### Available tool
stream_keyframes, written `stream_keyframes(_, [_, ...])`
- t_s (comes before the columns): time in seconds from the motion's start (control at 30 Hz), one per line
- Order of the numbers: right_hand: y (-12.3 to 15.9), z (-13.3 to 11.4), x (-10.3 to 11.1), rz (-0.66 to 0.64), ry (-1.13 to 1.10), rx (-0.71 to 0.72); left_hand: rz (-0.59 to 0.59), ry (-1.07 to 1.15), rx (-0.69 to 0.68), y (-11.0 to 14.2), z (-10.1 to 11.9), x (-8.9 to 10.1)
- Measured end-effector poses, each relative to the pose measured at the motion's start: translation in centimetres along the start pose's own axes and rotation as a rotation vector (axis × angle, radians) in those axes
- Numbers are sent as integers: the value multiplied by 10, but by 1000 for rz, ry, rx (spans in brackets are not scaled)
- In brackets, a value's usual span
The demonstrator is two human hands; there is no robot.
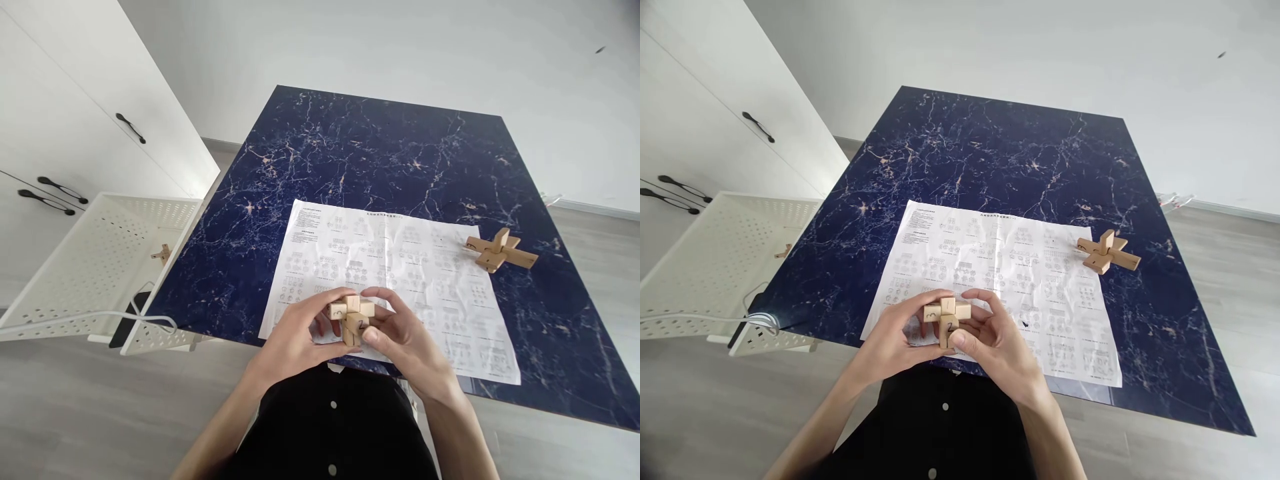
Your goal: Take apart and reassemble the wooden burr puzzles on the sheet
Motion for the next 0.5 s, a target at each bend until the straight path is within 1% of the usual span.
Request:
stream_keyframes(0.1, [2, -6, 1, 5, 174, 114, 2, 53, 21, 0, 0, 2])
stream_keyframes(0.2, [4, -14, 5, 20, 365, 212, -19, 140, 14, 0, 2, 3])
stream_keyframes(0.33, [5, -25, 8, 88, 616, 358, -32, 194, -6, 0, 3, 4])
stream_keyframes(0.4, [4, -26, 5, 80, 655, 389, -23, 163, -41, -1, 4, 5])
stream_keyframes(0.43, [3, -24, 3, 61, 642, 380, -16, 136, -64, -1, 5, 6])
stream_keyframes(0.5, [2, -17, -1, 12, 563, 311, -14, 81, -99, -1, 6, 7])
Point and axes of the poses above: each hand's wrist, its own y-axis away from the middle knuckle, its own x-axis out of the back of the hand, z = x × y, the point moved 7 cm from there along -y, towards the middle knuckle, and after that the axes turned 3 degrees about -y, right-handed, at the moved point
